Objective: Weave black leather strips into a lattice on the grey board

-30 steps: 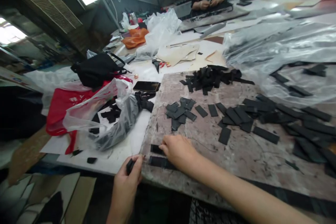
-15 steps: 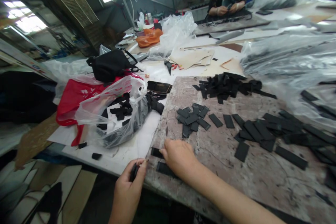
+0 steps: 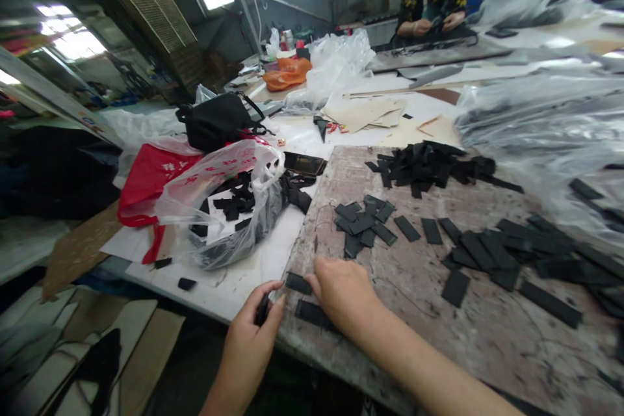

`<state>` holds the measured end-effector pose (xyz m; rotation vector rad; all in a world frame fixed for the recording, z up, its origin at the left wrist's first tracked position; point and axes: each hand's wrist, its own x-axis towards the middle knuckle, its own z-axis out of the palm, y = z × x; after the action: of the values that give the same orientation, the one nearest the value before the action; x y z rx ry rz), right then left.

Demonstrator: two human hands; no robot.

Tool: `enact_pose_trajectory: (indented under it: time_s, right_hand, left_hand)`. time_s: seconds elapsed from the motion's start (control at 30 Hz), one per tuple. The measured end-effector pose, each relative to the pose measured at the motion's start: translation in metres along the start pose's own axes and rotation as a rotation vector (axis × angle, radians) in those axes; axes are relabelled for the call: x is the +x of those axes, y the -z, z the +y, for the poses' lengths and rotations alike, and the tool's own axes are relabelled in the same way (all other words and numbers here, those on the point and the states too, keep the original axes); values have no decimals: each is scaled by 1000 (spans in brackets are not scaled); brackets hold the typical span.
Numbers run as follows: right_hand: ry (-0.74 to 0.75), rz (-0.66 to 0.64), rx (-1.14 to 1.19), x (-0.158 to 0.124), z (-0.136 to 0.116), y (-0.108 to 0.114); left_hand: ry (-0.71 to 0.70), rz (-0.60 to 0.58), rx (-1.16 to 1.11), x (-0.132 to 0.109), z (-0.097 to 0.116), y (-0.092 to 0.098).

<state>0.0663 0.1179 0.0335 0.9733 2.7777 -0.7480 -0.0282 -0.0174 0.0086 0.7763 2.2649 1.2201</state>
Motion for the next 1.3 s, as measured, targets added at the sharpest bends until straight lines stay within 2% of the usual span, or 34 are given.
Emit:
enact_pose_trajectory:
  time_s: [0.1, 0.23, 0.33, 0.43, 0.6, 0.77, 0.9, 1.0, 1.07, 1.13, 1.3]
  right_hand:
    - [67, -5, 285, -6, -1, 2]
    - [102, -111, 642, -10, -5, 1]
    - [75, -201, 826, -11, -5, -1]
    - [78, -238, 882, -13, -4, 0]
    - [56, -214, 849, -15, -1, 4]
    - [6, -94, 751, -13, 9, 6]
    - [10, -27, 752, -14, 17, 5]
    - [110, 49, 654, -19, 20, 6]
    - [195, 93, 596, -23, 20, 6]
    - [189, 54, 652, -26, 20, 7]
    - [-113, -337, 1050, -29, 23, 6]
  left_hand:
    - [-120, -3, 54, 0, 0, -4]
    - [-318, -11, 182, 0, -3, -11]
    - [-399, -38, 241, -1, -4, -15]
    - [-446, -51, 281, -1, -4, -17]
    - [-466, -97, 302, 0, -3, -17]
    - [-336, -159, 163, 1, 0, -13]
    - [-13, -280, -135, -1, 7, -7]
    - [226, -346, -401, 0, 12, -4]
    - [247, -341, -466, 0, 14, -3]
    - [114, -279, -384, 0, 14, -3]
    - [-580, -80, 28, -3, 7, -3]
